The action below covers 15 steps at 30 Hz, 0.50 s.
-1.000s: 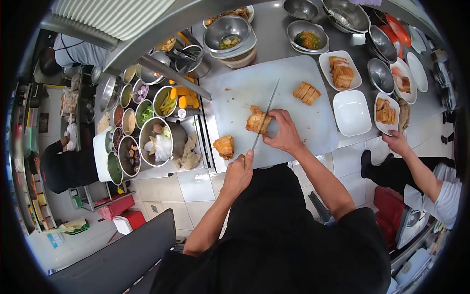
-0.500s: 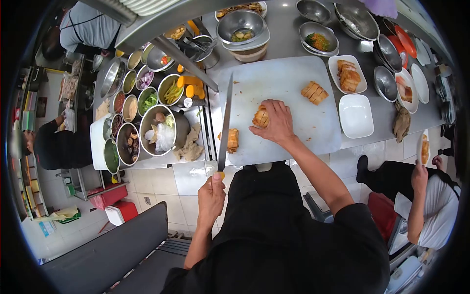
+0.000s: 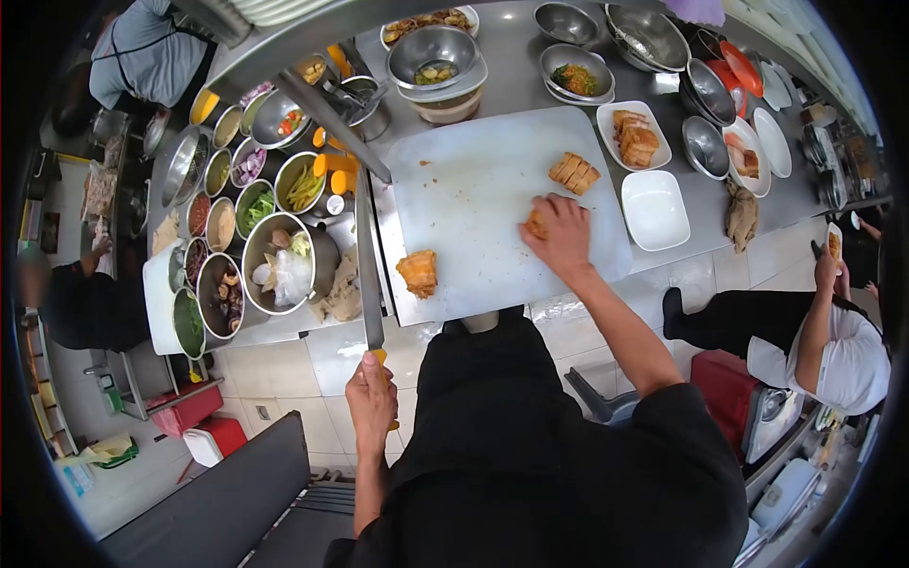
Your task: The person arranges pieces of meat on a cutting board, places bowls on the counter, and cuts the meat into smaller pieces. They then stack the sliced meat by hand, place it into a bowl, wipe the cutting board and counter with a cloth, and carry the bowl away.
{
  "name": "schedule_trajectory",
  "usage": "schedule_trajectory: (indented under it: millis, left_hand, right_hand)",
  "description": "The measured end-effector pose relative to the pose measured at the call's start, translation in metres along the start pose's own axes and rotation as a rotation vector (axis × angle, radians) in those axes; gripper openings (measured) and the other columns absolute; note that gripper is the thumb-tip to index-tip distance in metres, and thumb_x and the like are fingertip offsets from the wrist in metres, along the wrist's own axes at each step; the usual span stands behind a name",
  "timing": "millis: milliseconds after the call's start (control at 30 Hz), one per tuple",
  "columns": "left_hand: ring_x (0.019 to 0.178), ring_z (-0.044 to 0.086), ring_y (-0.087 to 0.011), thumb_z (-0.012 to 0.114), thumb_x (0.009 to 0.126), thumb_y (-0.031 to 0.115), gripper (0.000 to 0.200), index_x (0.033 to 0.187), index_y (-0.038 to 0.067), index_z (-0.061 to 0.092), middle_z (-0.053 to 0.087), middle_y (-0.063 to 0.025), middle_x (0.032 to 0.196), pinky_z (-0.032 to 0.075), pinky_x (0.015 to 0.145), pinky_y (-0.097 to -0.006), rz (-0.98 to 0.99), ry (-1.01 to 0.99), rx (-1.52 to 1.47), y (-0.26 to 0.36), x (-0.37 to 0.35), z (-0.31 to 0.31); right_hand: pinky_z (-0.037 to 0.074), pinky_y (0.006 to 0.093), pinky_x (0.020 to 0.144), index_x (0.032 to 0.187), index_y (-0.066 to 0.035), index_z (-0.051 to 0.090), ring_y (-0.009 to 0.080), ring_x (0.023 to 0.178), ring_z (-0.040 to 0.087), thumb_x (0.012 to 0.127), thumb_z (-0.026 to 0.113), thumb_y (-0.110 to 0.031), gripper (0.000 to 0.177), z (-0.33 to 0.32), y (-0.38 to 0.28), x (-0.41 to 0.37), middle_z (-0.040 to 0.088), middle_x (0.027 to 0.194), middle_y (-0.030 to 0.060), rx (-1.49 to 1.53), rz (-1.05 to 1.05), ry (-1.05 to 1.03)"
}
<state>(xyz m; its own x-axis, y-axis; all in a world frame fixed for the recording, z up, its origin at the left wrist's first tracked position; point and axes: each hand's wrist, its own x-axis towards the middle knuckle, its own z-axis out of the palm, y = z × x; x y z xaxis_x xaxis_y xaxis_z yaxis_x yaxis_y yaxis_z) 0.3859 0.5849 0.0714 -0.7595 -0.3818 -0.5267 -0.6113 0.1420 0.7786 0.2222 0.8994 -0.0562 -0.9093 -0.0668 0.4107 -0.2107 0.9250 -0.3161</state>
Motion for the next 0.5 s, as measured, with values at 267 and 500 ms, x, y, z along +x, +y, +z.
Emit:
schedule_trajectory:
  millis: [267,500]
  left_hand:
    - [0.043,0.040,-0.0052,0.044,0.100,0.055,0.060,0.076,0.001,0.055,0.041,0.0020,0.051,0.031,0.040,-0.0232,-0.001,-0.007,0.019,-0.016,0.005,-0.008]
    - [0.044,0.040,-0.0058,0.043,0.100,0.055,0.062,0.075,0.000,0.056,0.041,0.0019,0.050,0.031,0.042,-0.0248,-0.012,0.021,0.032,-0.022,0.001,-0.016]
  right_hand:
    - [0.034,0.0472,0.099,0.123,-0.011,0.059,0.0328,0.122,0.045,0.077,0.074,-0.044,0.059,-0.012,-0.006,-0.003,0.054,0.127,0.0114,-0.045,0.060,-0.046]
    - [0.033,0.0479,0.103,0.124,-0.011,0.058,0.0342,0.123,0.045,0.069,0.079,-0.040,0.066,-0.023,-0.028,-0.001,0.053,0.128,0.0109,-0.067,0.075,0.037]
